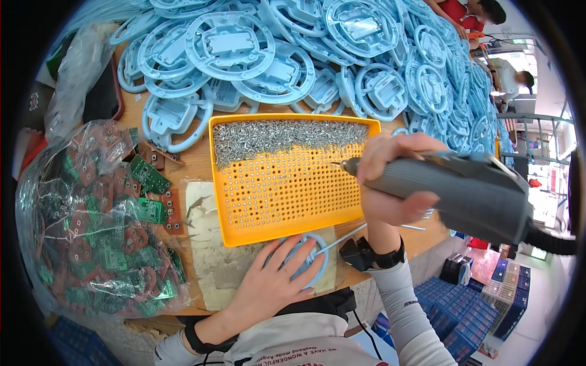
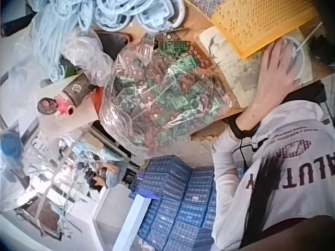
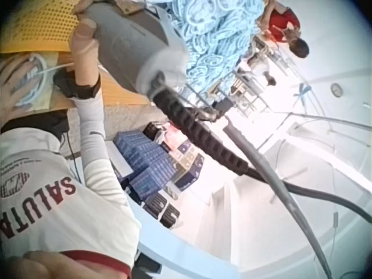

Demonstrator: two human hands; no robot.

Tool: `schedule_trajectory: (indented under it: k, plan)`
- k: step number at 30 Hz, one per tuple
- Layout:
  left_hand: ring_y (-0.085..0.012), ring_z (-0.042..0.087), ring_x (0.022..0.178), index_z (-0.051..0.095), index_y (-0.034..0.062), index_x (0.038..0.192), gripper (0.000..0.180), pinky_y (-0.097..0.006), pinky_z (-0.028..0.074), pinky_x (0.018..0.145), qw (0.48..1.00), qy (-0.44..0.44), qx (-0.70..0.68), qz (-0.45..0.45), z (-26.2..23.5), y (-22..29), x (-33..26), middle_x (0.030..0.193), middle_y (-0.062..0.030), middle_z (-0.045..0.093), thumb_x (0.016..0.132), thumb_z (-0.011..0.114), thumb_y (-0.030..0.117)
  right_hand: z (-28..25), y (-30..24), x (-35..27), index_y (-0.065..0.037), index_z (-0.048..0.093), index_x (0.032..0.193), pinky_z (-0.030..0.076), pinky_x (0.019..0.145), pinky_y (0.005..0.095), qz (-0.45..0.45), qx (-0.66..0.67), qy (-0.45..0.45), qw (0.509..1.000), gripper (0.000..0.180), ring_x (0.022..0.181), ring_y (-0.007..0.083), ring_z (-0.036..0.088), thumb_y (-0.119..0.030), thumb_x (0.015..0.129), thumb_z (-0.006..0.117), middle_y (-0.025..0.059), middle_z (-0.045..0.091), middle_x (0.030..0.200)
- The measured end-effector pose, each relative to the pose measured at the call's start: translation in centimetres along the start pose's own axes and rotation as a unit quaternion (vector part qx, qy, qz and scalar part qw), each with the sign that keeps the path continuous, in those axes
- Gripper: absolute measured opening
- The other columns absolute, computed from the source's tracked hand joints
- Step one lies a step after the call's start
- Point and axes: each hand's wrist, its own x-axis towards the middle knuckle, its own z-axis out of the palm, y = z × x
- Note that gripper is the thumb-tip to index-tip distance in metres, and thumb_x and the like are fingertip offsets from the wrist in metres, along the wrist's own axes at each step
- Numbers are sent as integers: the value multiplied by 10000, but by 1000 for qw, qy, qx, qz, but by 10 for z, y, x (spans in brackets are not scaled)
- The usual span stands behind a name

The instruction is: The person assembles small electronic devices by placing circuit boards into light blue plastic housings and securing them with screws using a power drill. The person repeatedly picks up a housing, inserts a board, and drives screws into the assembly before moving the finished unit aside.

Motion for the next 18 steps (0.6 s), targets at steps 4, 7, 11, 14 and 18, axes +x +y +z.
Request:
schedule_trajectory:
  k: [4,7,11,14,18]
  plan:
    - [-314,442,1172,583,235,1221,604,-490,364,967,999,19,-28,-20,4,-1,0,1287,-55,485,664,765,382,-12,-43,-4,-28,468,1054,375,431,256,6,73,-32,997,630,447,134,501,-629,871,508,42,533,580]
    - [-310,436,1178,589,239,1212,592,-493,364,966,999,24,-36,-19,6,-4,0,1283,-47,476,664,765,377,-15,-92,-17,-42,470,1029,381,419,259,46,123,-77,988,570,439,128,515,-589,881,531,30,554,581]
    - [-316,429,1180,580,257,1230,627,-485,369,963,999,35,-37,-18,7,-4,0,1278,-37,469,642,771,360,-11,-119,-59,-35,426,968,461,387,276,86,164,-142,972,522,394,175,561,-517,872,600,81,590,553]
    - [-321,428,1179,573,261,1240,670,-491,368,966,999,32,-38,-16,6,-5,0,1279,-38,468,612,783,366,-5,-112,-82,-23,419,942,482,418,280,50,182,-197,962,530,403,183,563,-520,879,593,77,574,544]
    - [-311,415,1207,544,206,1252,747,-478,355,996,999,26,-44,-6,2,-4,0,1291,-49,455,576,806,385,5,-121,-106,40,497,756,492,503,344,66,186,-150,969,310,496,257,585,-225,913,531,136,572,616]
